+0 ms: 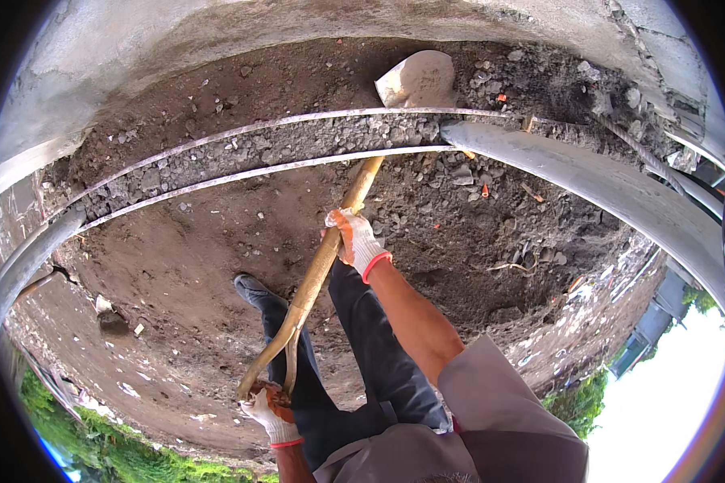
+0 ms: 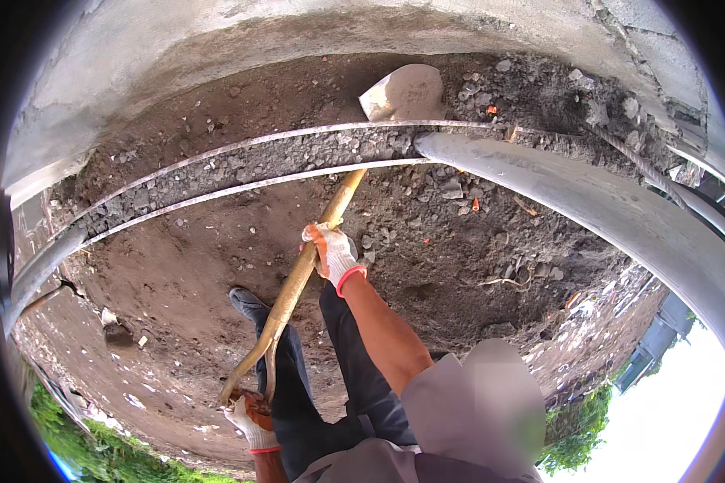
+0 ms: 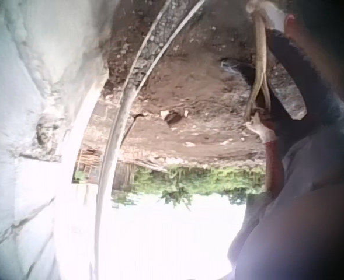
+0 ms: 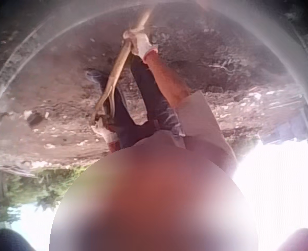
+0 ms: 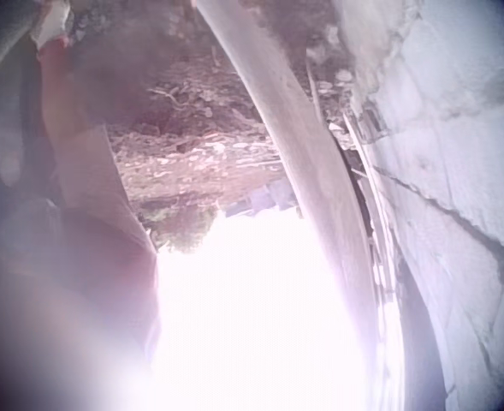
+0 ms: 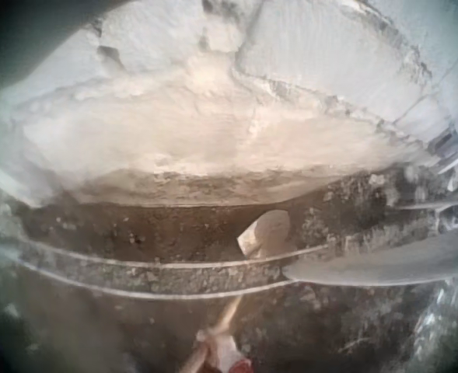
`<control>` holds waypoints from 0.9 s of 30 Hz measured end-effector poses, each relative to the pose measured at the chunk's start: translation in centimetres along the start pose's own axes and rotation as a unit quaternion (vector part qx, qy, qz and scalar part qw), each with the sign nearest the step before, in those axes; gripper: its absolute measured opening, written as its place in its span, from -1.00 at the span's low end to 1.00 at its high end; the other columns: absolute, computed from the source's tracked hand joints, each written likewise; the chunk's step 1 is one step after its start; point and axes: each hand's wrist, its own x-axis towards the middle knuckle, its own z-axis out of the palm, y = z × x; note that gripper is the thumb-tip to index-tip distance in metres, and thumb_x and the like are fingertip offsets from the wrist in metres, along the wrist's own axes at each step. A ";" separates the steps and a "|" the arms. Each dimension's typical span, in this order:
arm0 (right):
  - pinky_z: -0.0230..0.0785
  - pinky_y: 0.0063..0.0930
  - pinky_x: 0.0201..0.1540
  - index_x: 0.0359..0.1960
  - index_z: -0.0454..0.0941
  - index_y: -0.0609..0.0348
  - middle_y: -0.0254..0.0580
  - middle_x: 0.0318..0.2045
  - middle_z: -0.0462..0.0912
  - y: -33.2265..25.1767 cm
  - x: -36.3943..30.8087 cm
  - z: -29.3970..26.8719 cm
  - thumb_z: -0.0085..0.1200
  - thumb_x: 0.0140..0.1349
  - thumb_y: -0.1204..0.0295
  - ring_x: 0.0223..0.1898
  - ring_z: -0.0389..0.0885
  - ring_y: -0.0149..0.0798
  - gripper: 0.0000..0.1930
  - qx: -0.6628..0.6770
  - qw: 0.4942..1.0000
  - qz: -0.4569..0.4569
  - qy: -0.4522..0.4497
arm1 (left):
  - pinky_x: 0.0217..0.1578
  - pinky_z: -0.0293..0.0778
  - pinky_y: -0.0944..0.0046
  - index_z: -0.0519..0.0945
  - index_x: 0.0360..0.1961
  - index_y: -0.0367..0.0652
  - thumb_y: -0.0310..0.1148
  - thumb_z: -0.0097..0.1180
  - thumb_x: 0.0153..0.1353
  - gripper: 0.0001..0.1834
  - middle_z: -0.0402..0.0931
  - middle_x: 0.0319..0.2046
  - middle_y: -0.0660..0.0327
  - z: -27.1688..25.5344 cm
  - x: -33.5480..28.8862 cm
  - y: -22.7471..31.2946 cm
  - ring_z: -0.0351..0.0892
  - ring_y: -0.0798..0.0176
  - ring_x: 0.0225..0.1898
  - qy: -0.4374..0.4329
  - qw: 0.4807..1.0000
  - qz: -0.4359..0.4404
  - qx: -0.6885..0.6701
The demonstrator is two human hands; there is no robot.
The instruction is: The person uses a shovel to dig and move soil at a construction site. They repeatedly scoop soil and toss it aside while working near a low block wall and metal scaffolding.
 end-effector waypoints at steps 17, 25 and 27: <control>0.38 -0.32 -0.58 -0.39 0.30 0.08 -0.19 -0.63 0.40 -1.4 -1.7 -0.4 0.05 0.17 0.35 -0.63 0.42 -0.24 -0.83 0.045 0.994 0.080 0.067 | -0.54 0.37 0.42 0.36 -0.32 -0.14 -0.45 0.25 0.02 -0.71 0.37 -0.49 0.32 -0.4 -3.3 5.1 0.38 0.40 -0.55 -0.224 0.970 0.093 -0.014; 0.36 -0.31 -0.60 -0.34 0.28 0.07 -0.25 -0.60 0.38 -1.9 -2.9 -2.4 0.09 0.11 0.44 -0.65 0.42 -0.26 -0.80 0.010 0.995 0.052 0.084 | -0.61 0.40 0.36 0.36 -0.40 -0.15 -0.45 0.08 0.14 -0.87 0.35 -0.60 0.24 0.3 -4.1 5.1 0.40 0.30 -0.63 -0.252 0.957 -0.086 -0.113; 0.36 -0.31 -0.60 -0.34 0.29 0.08 -0.25 -0.62 0.38 -2.8 -3.5 -2.7 0.09 0.08 0.47 -0.65 0.42 -0.26 -0.80 0.004 0.979 0.146 0.146 | -0.61 0.40 0.34 0.36 -0.38 -0.15 -0.45 0.07 0.15 -0.88 0.36 -0.59 0.22 1.0 -4.2 5.2 0.40 0.30 -0.63 -0.284 0.951 -0.081 -0.097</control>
